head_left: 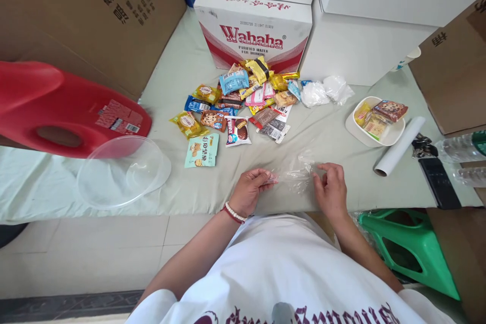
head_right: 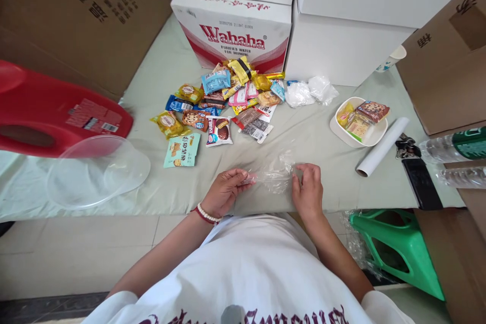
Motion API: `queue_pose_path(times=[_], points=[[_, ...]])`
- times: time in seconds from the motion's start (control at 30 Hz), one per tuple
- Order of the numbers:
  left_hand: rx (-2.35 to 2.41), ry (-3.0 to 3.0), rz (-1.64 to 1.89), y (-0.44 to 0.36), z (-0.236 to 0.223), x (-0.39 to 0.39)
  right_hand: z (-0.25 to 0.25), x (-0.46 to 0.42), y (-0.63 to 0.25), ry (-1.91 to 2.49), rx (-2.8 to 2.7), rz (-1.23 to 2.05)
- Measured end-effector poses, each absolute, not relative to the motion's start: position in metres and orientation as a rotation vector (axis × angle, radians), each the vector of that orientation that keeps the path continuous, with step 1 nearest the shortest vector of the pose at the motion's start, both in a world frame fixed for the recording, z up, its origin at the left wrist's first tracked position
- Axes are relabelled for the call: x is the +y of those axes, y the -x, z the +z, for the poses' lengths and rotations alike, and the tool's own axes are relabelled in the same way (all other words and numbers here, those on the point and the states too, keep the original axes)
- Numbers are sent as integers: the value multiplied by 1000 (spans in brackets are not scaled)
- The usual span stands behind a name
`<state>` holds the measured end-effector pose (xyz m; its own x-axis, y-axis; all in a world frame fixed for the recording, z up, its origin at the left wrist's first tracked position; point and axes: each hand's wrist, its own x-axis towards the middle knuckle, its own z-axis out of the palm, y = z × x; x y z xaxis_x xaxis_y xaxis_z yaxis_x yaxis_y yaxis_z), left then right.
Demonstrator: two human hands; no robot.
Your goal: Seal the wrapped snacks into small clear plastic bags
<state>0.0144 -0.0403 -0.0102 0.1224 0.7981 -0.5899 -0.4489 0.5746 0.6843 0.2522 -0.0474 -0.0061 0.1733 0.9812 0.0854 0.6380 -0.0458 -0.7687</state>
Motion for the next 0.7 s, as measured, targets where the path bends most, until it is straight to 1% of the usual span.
queue_pose_path(times=[0.03,0.07,0.2,0.3,0.4,0.57,0.63,0.7], points=[[1105,-389,946,-17,-9,-41,0,-50,-246,1720,-1577,574],[1098,-409,957,-21,-9,-41,5,-53,-238,1666,-1611,605],[1092,-566,1012,-33,-8,-44,13,-51,-202,1450,-1633,1060],[1112,-625,1049,-34,-8,-45,7,-39,-193,1405,-1468,1195],[1155,-533,1102,-26,-11,-44,2,-32,-206,1422,-1213,1312],[1161,-321,1245,-1,-18,-37,-3,-41,-248,1468,-879,1302],[1178,-303,1268,6,-21,-33,-5,-49,-265,1542,-882,1293],[1208,-305,1277,8,-22,-30,-6,-57,-281,1660,-1005,1322]])
